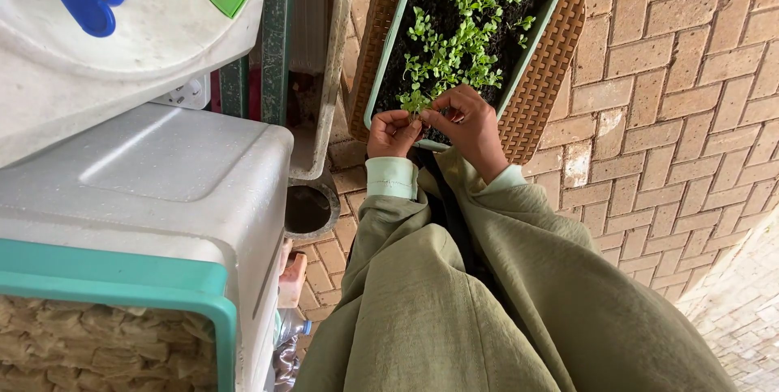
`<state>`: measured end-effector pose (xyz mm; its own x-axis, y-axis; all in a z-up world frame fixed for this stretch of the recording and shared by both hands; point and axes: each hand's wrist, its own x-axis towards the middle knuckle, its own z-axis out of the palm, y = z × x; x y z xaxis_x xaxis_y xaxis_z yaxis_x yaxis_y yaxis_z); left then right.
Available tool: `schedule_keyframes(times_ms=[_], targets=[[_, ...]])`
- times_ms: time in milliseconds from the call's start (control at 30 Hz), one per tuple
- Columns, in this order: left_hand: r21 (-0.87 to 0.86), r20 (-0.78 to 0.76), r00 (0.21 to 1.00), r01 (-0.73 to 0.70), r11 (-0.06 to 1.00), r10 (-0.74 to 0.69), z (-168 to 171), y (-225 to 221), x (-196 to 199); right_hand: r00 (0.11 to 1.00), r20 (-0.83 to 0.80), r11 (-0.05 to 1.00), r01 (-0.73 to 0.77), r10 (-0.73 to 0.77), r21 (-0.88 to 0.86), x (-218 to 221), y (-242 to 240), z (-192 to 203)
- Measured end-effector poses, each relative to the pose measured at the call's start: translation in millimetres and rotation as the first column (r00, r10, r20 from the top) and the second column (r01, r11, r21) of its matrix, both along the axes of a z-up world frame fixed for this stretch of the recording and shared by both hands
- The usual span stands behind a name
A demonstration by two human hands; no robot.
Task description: The person plants seedlings by hand, placing individual seedlings into small pots, then removing debris from other pots, and placing those pots into nursery bags. The person also places tofu into a container, adds soil, then places the tofu into a pot, and plucks seedlings from a cluster.
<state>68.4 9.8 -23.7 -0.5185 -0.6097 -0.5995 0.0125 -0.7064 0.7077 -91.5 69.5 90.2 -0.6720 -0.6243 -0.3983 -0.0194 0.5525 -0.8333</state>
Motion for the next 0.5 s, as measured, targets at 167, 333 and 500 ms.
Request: schedule_keyframes(times_ms=[167, 333, 500], targets=[[-0.031, 0.004, 1.000, 0.002, 1.000, -0.002, 0, 2, 2, 0.999, 0.022, 0.998, 0.048, -0.047, -0.036, 8, 11, -1], [-0.019, -0.003, 0.999, -0.035, 0.999, 0.035, 14, -2, -4, 0.992, 0.107, 0.997, 0.062, -0.066, 0.037, 5, 9, 3], [-0.046, 0.044, 0.999, -0.020, 0.999, 0.022, 29, -8, -10, 0.844, 0.534, 0.981, 0.148, -0.061, -0.122, 5, 14, -15]])
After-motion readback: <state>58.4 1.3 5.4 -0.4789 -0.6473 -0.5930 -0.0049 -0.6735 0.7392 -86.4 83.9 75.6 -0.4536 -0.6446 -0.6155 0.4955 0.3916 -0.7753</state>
